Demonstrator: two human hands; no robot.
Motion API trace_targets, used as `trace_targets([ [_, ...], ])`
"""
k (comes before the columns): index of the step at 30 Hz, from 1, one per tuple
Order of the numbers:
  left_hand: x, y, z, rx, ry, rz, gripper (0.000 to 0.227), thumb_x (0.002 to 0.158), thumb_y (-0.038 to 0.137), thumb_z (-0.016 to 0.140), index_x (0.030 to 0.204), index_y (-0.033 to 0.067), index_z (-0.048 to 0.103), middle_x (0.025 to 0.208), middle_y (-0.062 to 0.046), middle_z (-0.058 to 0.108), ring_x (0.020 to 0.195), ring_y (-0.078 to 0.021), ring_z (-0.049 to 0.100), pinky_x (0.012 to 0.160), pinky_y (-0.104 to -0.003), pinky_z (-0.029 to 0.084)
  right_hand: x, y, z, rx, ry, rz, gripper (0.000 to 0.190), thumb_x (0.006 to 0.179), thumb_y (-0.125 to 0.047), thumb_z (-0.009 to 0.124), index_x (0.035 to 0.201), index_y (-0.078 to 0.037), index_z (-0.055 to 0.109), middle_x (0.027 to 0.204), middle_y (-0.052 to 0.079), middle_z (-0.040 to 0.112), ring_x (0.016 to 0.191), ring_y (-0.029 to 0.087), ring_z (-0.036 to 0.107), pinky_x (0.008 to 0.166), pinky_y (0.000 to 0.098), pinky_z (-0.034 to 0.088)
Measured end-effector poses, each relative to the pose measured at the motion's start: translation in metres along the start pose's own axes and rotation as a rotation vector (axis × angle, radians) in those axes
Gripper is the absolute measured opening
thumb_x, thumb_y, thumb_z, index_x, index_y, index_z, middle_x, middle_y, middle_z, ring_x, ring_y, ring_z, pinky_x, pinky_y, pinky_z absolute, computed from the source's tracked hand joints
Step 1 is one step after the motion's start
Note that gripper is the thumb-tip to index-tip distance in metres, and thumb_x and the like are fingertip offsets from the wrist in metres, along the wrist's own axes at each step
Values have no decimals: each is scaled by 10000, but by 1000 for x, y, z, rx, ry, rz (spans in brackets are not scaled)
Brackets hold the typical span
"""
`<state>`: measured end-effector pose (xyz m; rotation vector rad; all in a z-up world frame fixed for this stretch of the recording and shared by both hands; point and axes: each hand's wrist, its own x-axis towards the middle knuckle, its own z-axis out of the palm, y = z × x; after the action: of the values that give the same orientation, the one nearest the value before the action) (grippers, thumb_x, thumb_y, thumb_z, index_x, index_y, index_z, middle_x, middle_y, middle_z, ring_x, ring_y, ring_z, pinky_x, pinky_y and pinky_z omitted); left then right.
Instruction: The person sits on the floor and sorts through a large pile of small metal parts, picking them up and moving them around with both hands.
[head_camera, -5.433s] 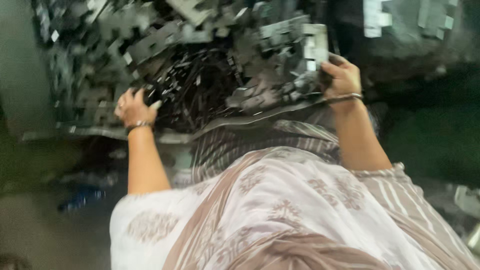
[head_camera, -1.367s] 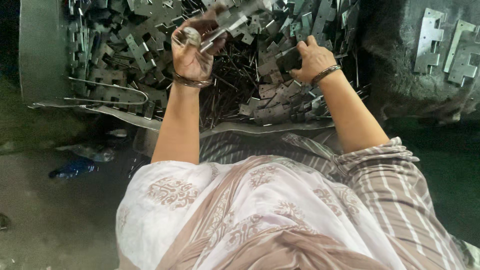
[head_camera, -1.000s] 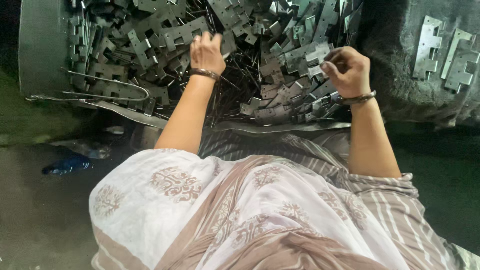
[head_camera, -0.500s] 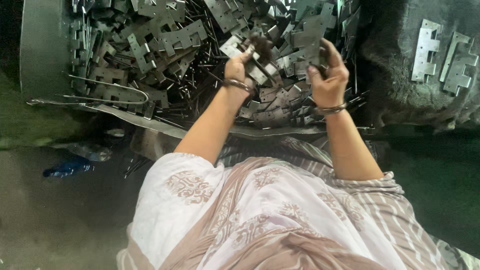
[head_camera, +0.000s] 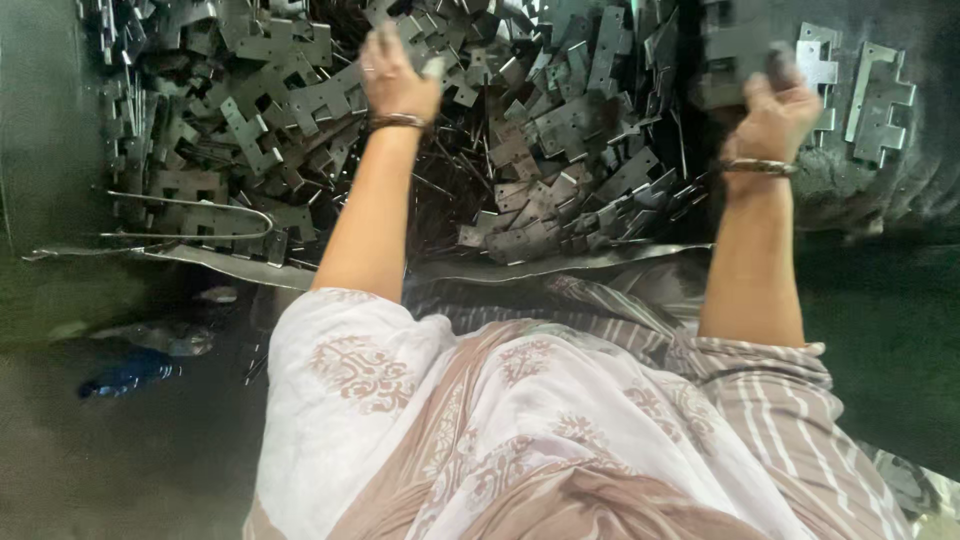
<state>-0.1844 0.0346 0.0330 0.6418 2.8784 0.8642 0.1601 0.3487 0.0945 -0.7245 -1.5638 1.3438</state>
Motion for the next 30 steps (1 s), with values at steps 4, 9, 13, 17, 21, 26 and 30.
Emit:
trace_targets([
  [4, 19, -88, -18, 125, -229, -195, 953, 907, 573, 682, 1576, 121, 177, 1631, -175, 185, 1497, -436, 121, 1156, -631, 173, 57, 12, -77, -950, 30, -581, 550, 974, 159, 526, 1518, 119, 457, 1328, 262, 686, 1148, 344, 745, 1003, 382, 619],
  [9, 13, -108, -11, 327, -190, -55, 747, 915, 564, 733, 1436, 96, 473, 1507, -183, 454, 1439, -417, 349, 1191, -597, 238, 51, 12, -75, -1505, -248, -451, 602, 901, 95, 565, 1501, 100, 507, 1439, 318, 589, 1172, 458, 646, 1001, 487, 538],
  [13, 22, -111, -23, 479, -130, 48, 668, 750, 529, 825, 1220, 96, 630, 1299, -151, 607, 1301, -388, 465, 1067, -557, 330, 28, 22, -2, -1235, -377, -479, 427, 1116, -207, 681, 1435, 38, 537, 1497, 300, 545, 1326, 446, 592, 1136, 481, 488],
  [17, 16, -120, -48, 764, -150, 262, 106, 904, 120, 748, 1004, 132, 781, 1018, -111, 754, 1011, -337, 689, 933, -539, 455, 24, 46, 62, -1192, -461, -436, 702, 958, -390, 786, 1404, 93, 539, 1309, 381, 552, 1196, 535, 539, 989, 557, 460],
  [21, -16, -108, -82, 261, 137, 571, 229, 785, 108, 771, 977, 219, 827, 948, -68, 735, 970, -306, 674, 867, -450, 502, 51, 80, 76, -1223, -528, -260, 505, 985, -321, 725, 1327, 30, 602, 1186, 315, 637, 1144, 504, 567, 970, 556, 465],
  [26, -80, -75, -129, -514, -128, 303, 178, 1024, 197, 696, 1070, 67, 809, 931, -149, 734, 773, -305, 687, 685, -398, 532, 60, 103, 65, -1508, -498, -541, 212, 967, -103, 684, 1077, 70, 629, 1043, 274, 701, 950, 428, 706, 820, 475, 589],
  [30, -112, -66, -168, -1753, -480, 244, 569, 921, 519, 661, 963, -42, 752, 1013, -173, 772, 908, -234, 781, 735, -318, 666, 5, 56, 60, -1547, -522, -619, 265, 1036, -151, 722, 1074, 90, 618, 985, 252, 711, 834, 374, 727, 697, 435, 603],
])
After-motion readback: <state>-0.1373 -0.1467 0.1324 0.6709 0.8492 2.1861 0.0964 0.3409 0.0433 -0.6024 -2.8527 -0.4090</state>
